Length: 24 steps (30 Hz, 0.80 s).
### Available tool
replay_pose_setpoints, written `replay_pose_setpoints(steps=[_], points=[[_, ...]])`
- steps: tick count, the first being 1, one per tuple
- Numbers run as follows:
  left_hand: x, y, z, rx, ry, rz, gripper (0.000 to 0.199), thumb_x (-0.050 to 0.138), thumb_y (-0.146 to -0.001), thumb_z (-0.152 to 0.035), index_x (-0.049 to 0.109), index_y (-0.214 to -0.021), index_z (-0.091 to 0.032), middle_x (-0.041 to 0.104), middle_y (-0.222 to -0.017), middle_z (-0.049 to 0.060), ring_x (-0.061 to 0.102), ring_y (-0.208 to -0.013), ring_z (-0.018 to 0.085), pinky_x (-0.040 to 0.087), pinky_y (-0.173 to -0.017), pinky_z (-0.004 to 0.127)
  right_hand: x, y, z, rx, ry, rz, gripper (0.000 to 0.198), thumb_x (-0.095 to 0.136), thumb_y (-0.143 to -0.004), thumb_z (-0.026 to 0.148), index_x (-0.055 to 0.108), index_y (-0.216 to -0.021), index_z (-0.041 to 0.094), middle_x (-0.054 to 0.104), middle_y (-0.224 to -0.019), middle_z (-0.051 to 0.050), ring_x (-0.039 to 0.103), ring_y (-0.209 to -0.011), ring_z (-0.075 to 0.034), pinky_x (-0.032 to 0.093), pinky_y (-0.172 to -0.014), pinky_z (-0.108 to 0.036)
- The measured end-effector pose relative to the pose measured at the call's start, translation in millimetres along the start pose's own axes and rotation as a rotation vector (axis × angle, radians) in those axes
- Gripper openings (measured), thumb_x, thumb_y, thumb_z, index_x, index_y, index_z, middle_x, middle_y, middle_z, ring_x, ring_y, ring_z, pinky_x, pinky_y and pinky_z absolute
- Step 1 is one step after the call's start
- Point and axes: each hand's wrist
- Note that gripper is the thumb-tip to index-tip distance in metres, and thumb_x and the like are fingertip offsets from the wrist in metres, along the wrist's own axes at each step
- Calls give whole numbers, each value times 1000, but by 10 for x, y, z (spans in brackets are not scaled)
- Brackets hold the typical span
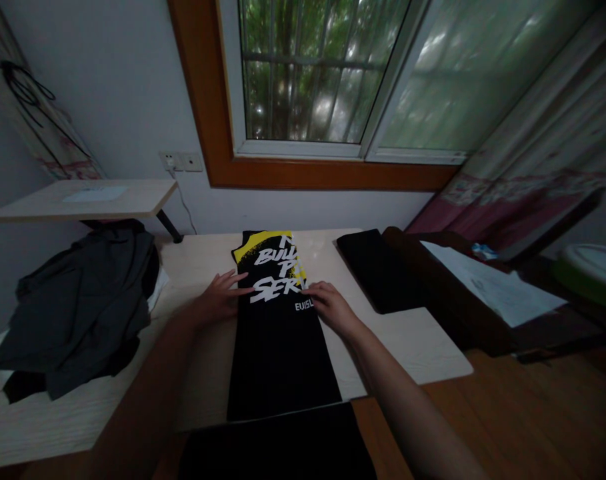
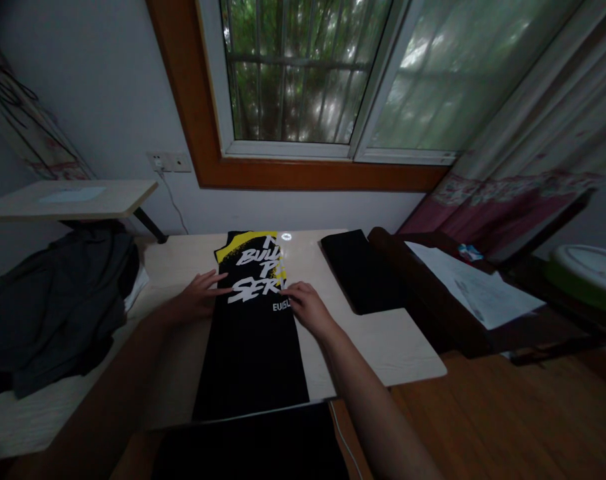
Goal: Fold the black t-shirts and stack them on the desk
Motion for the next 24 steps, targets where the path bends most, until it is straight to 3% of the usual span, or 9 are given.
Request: replay_pose_setpoints(steps=[5,12,18,24], points=[[-2,-2,-47,6,-31,-13,67,78,-82,-31,55,-142,-46,39,-162,3,28,-151,40,23,-117,70,39,21,-47,31,-73,-28,31,63,-89,12,79,-107,31,58,-108,-6,60,-105,-21,51,-97,-39],[-34,-21,-74,88,38,-133,62,60,-92,-20,46,-151,-32,53,-151,7,51,-135,25,44,-113,47,26,33,-23,48,-89,-49,29,61,-91,14,79,-107,30,56,-112,-6,59,-109,-21,50,-102,-41],[-46,-78,-173,44,-72,-204,63,56,-87,-8,52,-147,-27,55,-148,8,52,-130,26,46,-110,48,9,30,24,79,-96,-53,24,62,-93,18,79,-106,30,56,-115,-7,60,-111,-21,50,-104,-41],[-29,-87,-266,102,-107,-166,62,54,-83,0,65,-133,-35,55,-147,4,48,-135,27,43,-112,51,16,24,14,56,-100,-66,23,63,-92,17,79,-105,28,56,-114,-7,60,-111,-22,50,-103,-41]])
Point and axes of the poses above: each hand's wrist, its own y-axis away from the middle knuckle, its own x-axis out of the palm, z = x × y
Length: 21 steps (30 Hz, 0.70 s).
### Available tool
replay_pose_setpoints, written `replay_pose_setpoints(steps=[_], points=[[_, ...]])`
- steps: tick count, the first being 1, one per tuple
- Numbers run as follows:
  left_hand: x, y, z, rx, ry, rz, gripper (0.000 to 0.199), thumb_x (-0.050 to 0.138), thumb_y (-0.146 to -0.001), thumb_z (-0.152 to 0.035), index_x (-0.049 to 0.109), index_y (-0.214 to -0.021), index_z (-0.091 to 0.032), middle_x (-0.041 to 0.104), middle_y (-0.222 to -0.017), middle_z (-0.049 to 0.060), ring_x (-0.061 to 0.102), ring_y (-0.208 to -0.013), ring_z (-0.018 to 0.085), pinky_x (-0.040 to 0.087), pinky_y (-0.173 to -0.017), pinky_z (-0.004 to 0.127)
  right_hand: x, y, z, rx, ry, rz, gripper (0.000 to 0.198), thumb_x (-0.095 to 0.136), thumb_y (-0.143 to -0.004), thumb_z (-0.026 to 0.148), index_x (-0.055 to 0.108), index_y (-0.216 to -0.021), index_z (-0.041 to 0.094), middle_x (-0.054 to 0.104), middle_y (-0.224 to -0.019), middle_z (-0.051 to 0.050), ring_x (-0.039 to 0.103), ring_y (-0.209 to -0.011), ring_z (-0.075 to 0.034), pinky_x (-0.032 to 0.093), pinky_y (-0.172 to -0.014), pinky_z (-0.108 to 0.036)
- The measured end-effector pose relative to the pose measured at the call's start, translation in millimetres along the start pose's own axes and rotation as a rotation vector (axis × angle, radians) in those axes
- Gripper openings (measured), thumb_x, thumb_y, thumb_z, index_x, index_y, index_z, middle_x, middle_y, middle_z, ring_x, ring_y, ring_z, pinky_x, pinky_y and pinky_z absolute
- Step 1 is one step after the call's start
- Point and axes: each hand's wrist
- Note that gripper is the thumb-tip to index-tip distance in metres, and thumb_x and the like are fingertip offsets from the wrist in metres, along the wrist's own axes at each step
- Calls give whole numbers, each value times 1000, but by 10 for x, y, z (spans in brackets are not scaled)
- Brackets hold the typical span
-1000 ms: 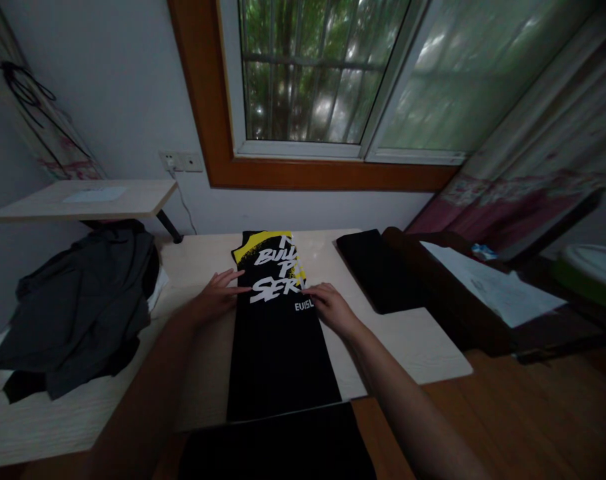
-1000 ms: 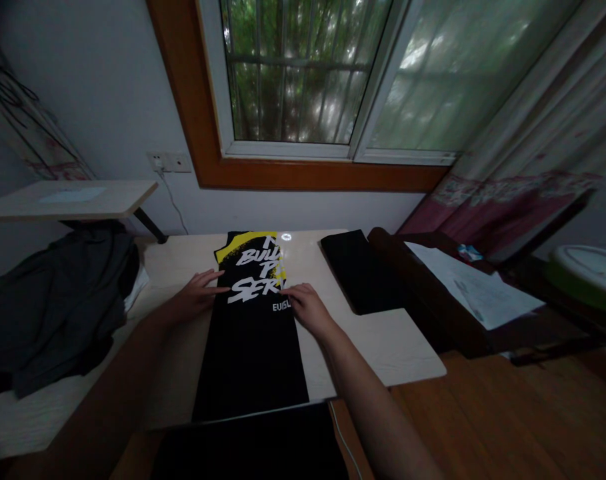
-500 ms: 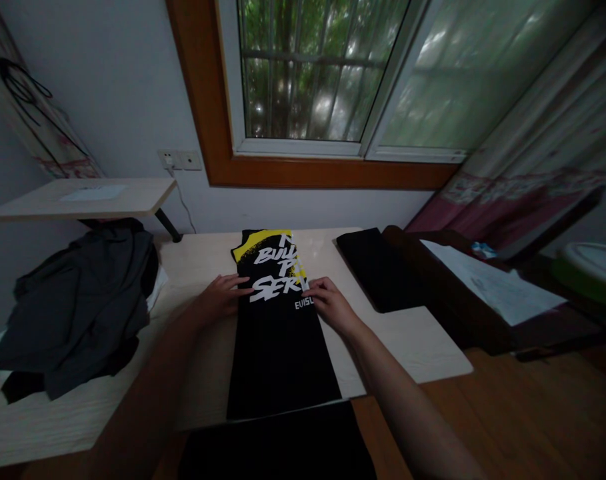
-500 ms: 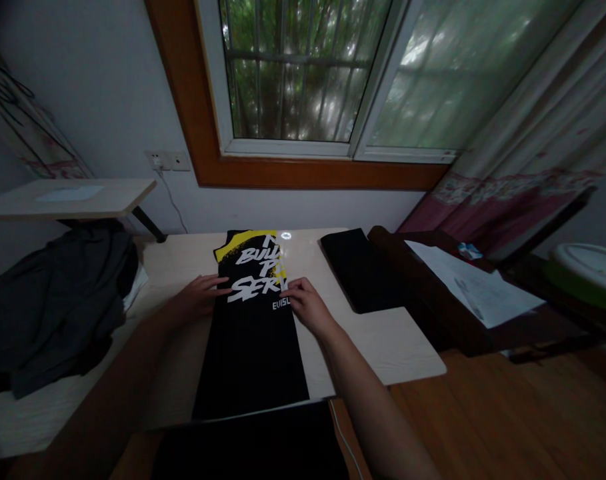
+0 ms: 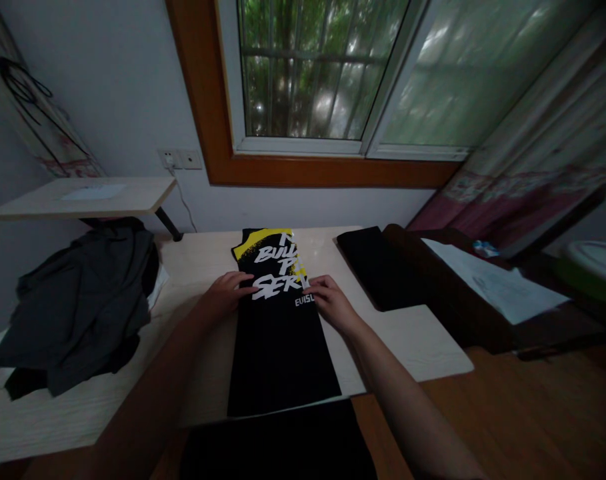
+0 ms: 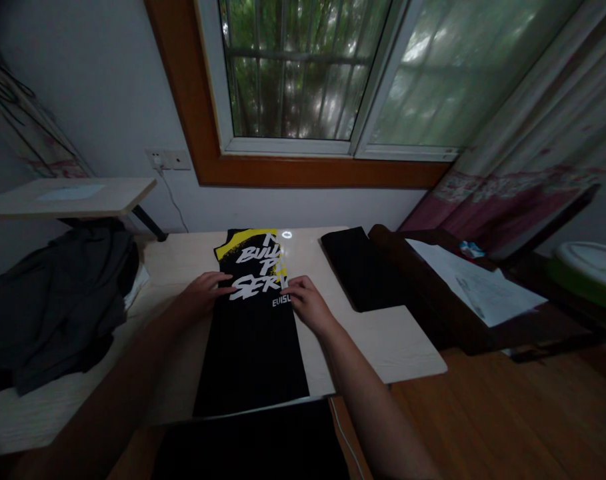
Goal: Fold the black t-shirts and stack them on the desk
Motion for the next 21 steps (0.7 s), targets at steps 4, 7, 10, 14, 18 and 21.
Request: replay_pose_setpoints(steps=[4,7,10,14,18,21], points=[[-16,-17,-75,51,33,39,62,53,-85,-1,65,-133,-37,57,-146,2,46,-138,27,39,-116,53,5,2,-27,6,-7,-6,23,64,-92,17,79,-105,29,56,-116,-7,59,-113,-22,49,-105,-42],[-16,-33,-102,91,53,73,56,54,-89,-5,64,-135,-37,60,-144,3,45,-141,28,30,-121,60,14,4,-52,1,-10,-6,23,64,-92,17,79,-105,30,56,-119,-7,58,-117,-22,48,-108,-43],[3,-39,-95,133,106,95,52,51,-94,-8,63,-135,-36,61,-145,2,45,-143,26,25,-123,64,17,9,-47,-7,6,8,23,65,-92,18,79,-106,29,54,-125,-8,58,-118,-22,48,-108,-44],[42,-29,-63,148,211,93,47,50,-96,-10,64,-134,-32,62,-144,4,55,-137,22,31,-122,59,-8,11,39,-85,144,70,25,71,-89,20,80,-108,34,56,-138,-8,55,-124,-27,47,-108,-49],[33,-18,-52,178,250,104,52,57,-91,-12,61,-138,-33,61,-145,3,54,-138,22,34,-122,57,-46,-11,111,-154,232,137,24,76,-86,22,81,-102,39,63,-138,-4,51,-129,-29,42,-110,-54],[-3,-12,-70,195,247,98,53,62,-88,-15,61,-138,-32,62,-144,5,56,-136,23,35,-121,56,-62,-24,86,-173,208,161,23,79,-85,23,81,-100,40,70,-130,-2,51,-130,-29,42,-110,-53]])
Point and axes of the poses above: each hand's wrist, its own y-axis away from the middle knuckle, its own x-axis out of the palm, z = x × y
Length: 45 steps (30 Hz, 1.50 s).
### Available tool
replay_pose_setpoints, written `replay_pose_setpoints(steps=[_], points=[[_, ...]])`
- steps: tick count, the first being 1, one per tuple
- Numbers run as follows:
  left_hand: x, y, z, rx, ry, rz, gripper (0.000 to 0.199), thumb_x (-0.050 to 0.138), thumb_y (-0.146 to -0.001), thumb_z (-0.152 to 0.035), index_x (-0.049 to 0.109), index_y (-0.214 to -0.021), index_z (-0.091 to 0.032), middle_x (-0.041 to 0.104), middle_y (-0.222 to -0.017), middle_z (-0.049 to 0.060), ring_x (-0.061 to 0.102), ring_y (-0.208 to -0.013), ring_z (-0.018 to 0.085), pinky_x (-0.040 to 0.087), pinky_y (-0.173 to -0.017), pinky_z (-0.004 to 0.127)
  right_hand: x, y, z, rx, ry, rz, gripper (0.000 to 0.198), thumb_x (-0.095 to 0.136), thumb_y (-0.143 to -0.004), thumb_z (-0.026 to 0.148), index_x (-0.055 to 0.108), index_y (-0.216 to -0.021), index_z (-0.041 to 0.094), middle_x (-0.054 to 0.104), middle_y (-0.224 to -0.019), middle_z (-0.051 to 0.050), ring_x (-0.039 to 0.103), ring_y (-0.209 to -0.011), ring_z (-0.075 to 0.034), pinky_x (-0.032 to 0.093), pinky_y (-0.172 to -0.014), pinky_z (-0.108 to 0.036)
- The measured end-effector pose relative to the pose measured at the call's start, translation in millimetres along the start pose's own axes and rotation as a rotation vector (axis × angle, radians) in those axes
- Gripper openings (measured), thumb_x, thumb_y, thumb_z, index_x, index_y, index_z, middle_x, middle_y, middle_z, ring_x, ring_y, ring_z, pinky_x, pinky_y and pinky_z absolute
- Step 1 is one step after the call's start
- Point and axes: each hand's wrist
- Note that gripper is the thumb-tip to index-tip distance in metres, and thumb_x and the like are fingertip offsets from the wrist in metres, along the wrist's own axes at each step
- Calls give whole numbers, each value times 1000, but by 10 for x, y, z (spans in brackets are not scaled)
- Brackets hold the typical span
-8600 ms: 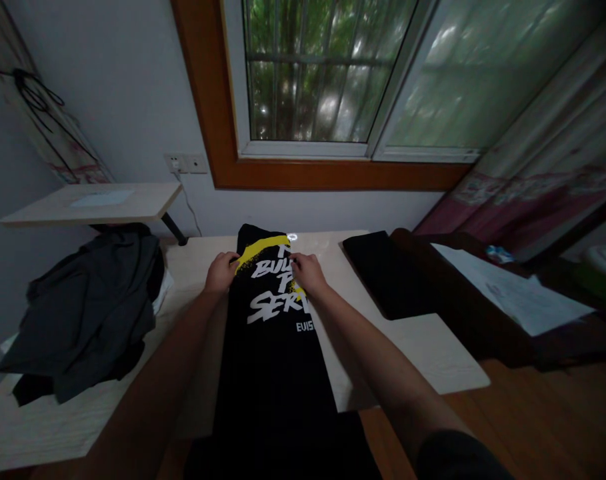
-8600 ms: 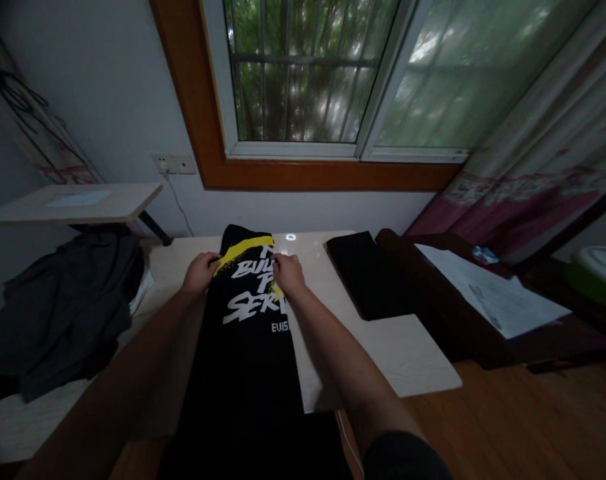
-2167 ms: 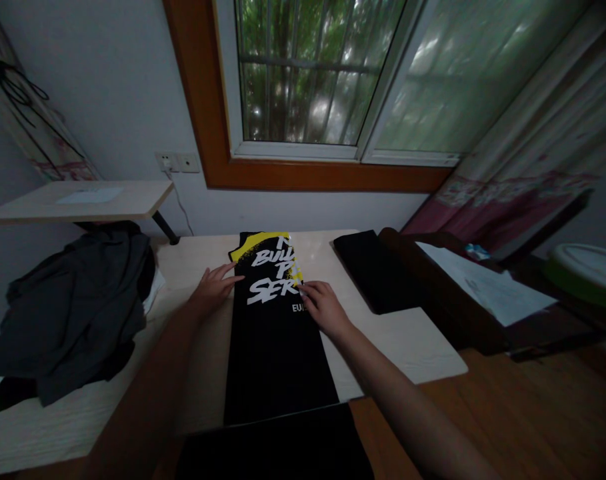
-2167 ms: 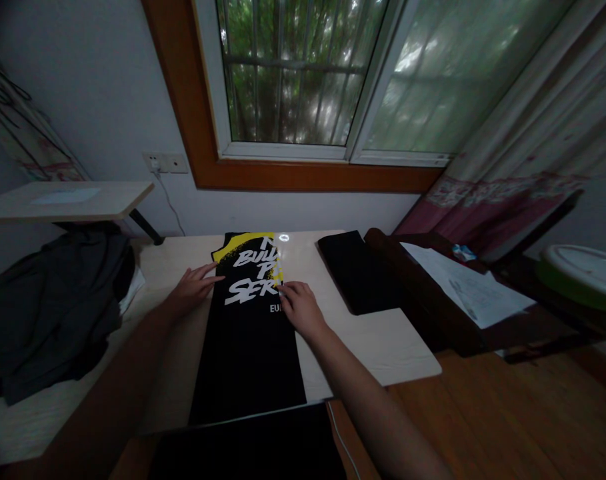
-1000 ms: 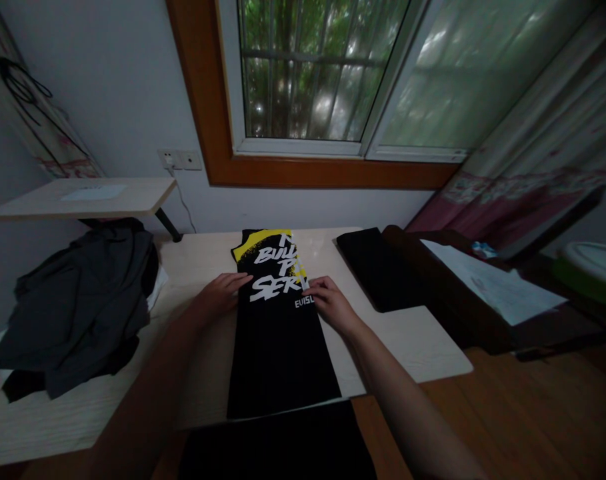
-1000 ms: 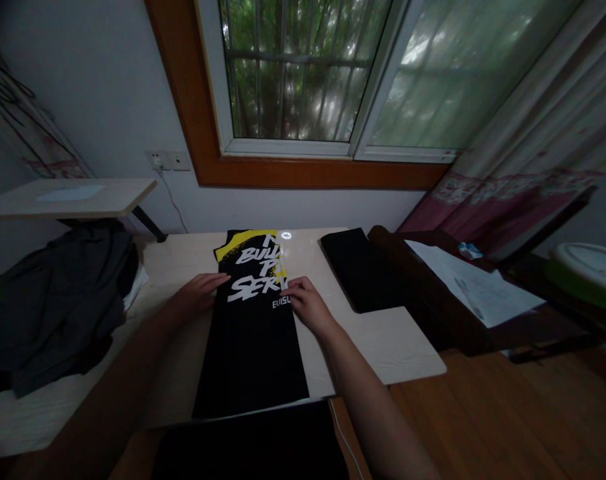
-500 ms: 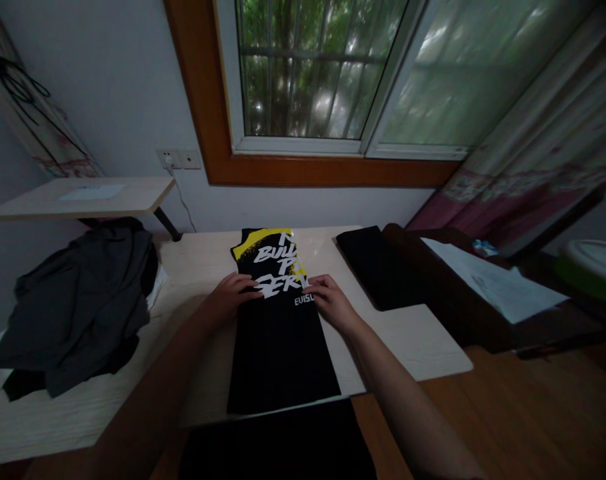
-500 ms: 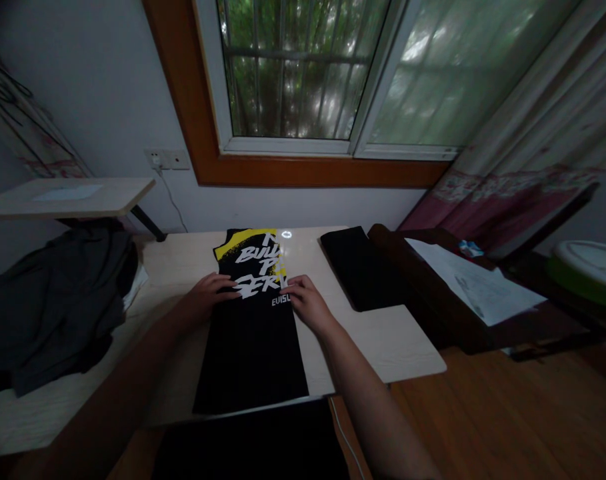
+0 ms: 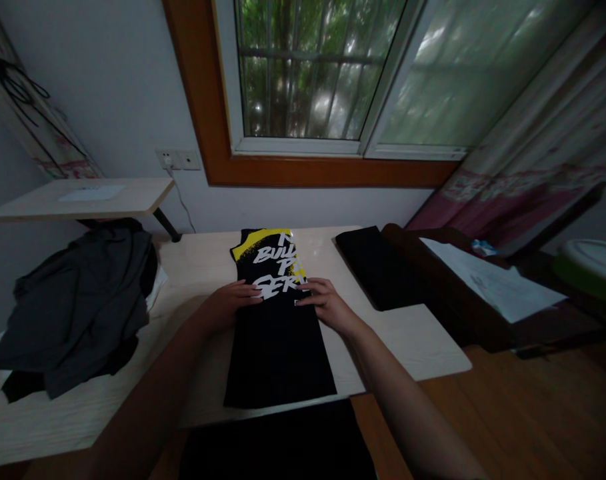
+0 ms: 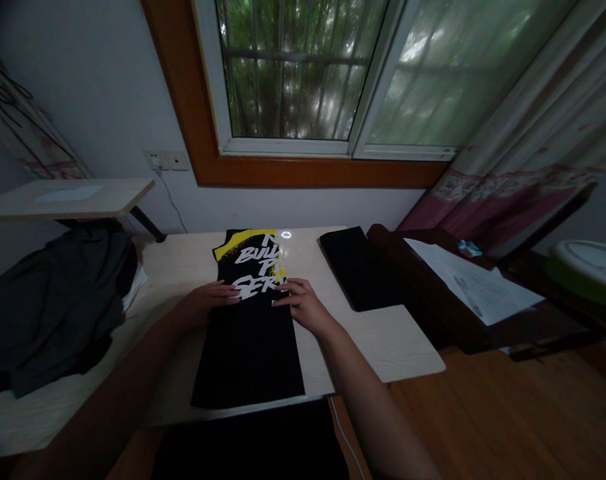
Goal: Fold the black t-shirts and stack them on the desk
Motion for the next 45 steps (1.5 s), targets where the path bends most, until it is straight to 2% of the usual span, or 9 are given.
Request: replay_pose_setpoints(steps=[9,17,25,31,36,40,42,43,45], points=[[-33,-3,-138,-42,-57,-47,40,59,-93,-22,65,-132,-29,72,-126,7,66,-118,24,50,-108,47,-25,24,-14,18,-55,14,21,78,-87,30,80,-106,38,73,-124,-4,52,-131,-28,43,-111,-54],[49,61,-204,65,-155,-18,43,46,-102,-17,59,-140,-31,68,-134,5,63,-124,22,54,-104,41,-69,46,172,-96,-27,137,33,76,-87,22,77,-115,40,69,-132,-3,42,-143,-28,40,-116,-54],[21,296,-360,180,-163,-23,48,51,-100,-18,52,-147,-28,67,-137,7,61,-129,24,55,-105,44,-40,195,258,-159,-188,225,21,71,-92,39,79,-111,38,74,-124,-3,55,-132,-26,41,-114,-50],[-55,459,-512,165,-66,-24,49,54,-94,-22,56,-142,-27,71,-129,10,68,-118,25,59,-95,43,-151,319,408,-136,-357,242,25,67,-94,47,79,-113,36,77,-117,-4,59,-127,-24,46,-109,-45],[-156,544,-695,17,97,13,40,53,-92,-23,66,-130,-25,76,-116,10,73,-102,23,58,-88,38,-254,338,557,-99,-587,269,25,67,-95,45,80,-110,30,79,-109,-7,69,-111,-22,50,-103,-43],[-237,686,-865,-130,311,95,30,52,-95,-34,73,-112,-22,77,-99,8,72,-90,22,56,-83,33,-329,351,685,118,-808,397,25,74,-90,43,82,-96,20,79,-91,-7,72,-82,-17,55,-79,-31],[-241,772,-894,-296,439,49,33,53,-94,-44,75,-102,-21,77,-95,8,71,-88,23,55,-79,31,-365,323,751,235,-891,430,27,77,-87,43,81,-82,17,74,-76,-4,65,-67,-14,51,-67,-27],[-236,794,-889,-411,512,-12,36,55,-92,-49,75,-98,-20,76,-92,8,70,-86,23,56,-77,32,-374,289,781,291,-931,388,29,79,-85,43,79,-75,16,71,-69,-2,61,-62,-13,49,-63,-26],[-226,758,-843,-656,672,-173,39,58,-88,-54,74,-94,-19,75,-89,8,69,-82,24,56,-72,33,-356,177,825,407,-986,169,33,79,-83,45,75,-68,16,66,-63,0,56,-59,-13,47,-62,-26]])
Point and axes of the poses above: each hand's wrist, its own y-axis away from the middle knuckle, its own x-axis out of the palm, z = x × y
